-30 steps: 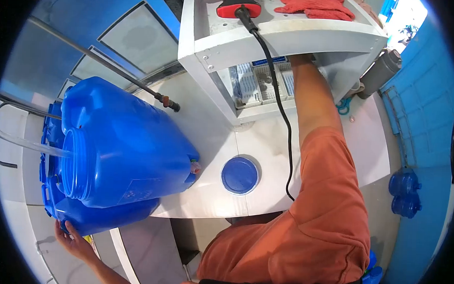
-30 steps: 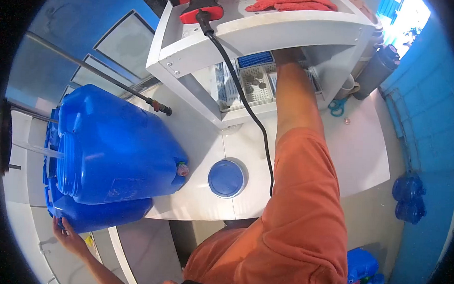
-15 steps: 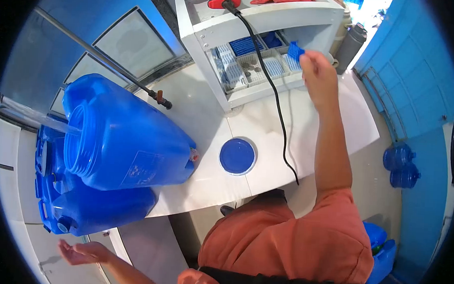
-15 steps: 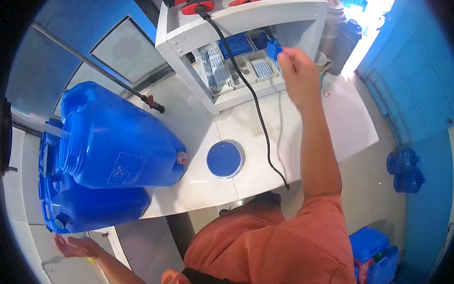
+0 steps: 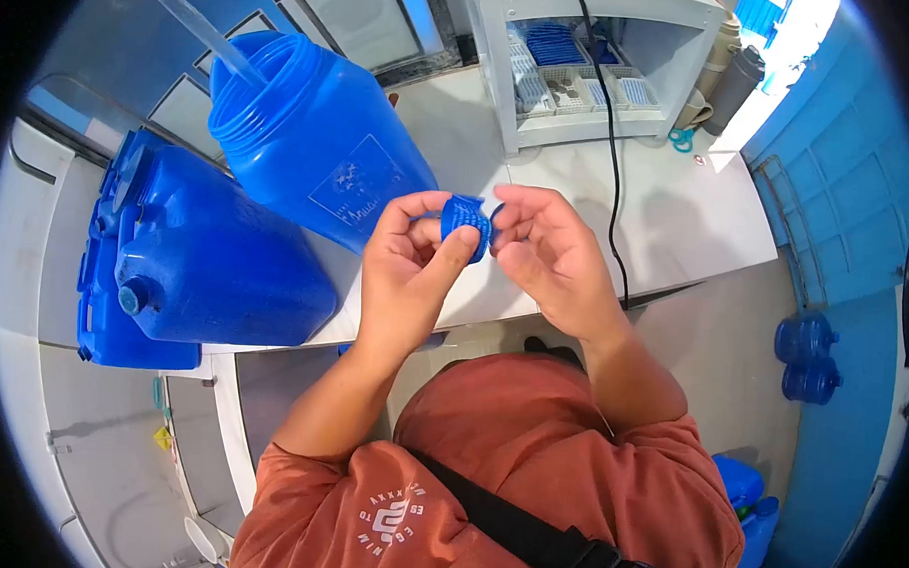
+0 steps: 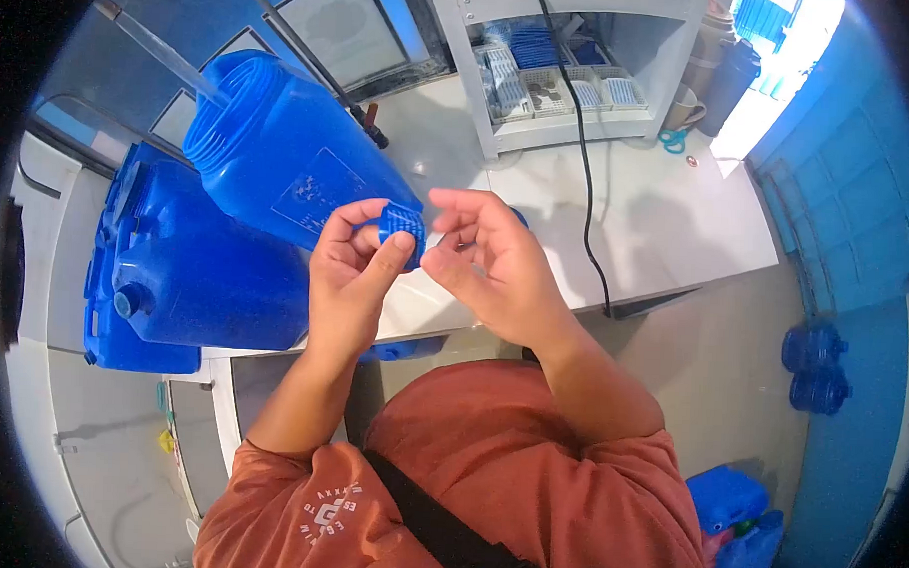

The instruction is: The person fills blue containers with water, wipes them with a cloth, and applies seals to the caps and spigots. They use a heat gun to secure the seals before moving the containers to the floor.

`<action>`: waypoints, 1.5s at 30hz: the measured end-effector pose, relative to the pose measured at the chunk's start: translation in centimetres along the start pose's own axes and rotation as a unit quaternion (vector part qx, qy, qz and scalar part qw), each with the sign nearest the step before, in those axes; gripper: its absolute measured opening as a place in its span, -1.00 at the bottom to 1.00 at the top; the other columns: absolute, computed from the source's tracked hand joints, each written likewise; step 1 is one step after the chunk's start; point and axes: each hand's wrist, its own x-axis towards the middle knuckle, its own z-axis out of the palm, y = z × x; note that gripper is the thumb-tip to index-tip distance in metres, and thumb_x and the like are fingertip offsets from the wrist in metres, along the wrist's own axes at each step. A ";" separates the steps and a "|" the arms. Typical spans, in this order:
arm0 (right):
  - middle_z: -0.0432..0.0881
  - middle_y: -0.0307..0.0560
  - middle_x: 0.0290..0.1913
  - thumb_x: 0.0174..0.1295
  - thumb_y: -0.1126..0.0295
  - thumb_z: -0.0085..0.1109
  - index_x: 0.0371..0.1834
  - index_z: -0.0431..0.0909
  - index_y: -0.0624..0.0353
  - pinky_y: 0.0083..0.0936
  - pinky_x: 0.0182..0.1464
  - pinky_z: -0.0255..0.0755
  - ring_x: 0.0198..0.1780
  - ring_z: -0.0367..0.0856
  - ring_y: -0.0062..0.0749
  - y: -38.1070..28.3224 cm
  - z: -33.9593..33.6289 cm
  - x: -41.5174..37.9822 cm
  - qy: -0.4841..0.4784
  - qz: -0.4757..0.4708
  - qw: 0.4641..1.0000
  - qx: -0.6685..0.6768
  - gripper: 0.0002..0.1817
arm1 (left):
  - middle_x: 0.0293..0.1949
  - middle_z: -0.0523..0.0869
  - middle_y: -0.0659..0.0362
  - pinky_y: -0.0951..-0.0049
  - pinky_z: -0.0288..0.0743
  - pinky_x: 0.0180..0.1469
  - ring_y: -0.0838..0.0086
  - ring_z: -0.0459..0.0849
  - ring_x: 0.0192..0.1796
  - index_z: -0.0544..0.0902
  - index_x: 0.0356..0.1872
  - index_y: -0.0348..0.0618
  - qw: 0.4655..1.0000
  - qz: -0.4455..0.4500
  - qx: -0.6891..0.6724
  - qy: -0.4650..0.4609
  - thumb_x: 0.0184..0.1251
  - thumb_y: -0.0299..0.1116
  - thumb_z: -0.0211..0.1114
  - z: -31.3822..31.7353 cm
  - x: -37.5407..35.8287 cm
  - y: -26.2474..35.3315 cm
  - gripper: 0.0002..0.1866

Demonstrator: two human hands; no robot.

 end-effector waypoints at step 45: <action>0.44 -0.16 -0.16 0.27 0.26 0.36 -0.38 0.51 0.23 -0.57 -0.18 0.40 -0.23 0.40 -0.57 2.4 -0.6 8.0 -0.261 0.067 0.938 -0.219 -0.72 | 0.01 0.69 0.07 0.45 0.68 -0.12 0.53 0.70 -0.10 0.67 -0.09 -0.31 0.968 -0.081 -0.006 0.238 0.45 -0.40 0.24 -1.6 -1.3 -0.2 -0.82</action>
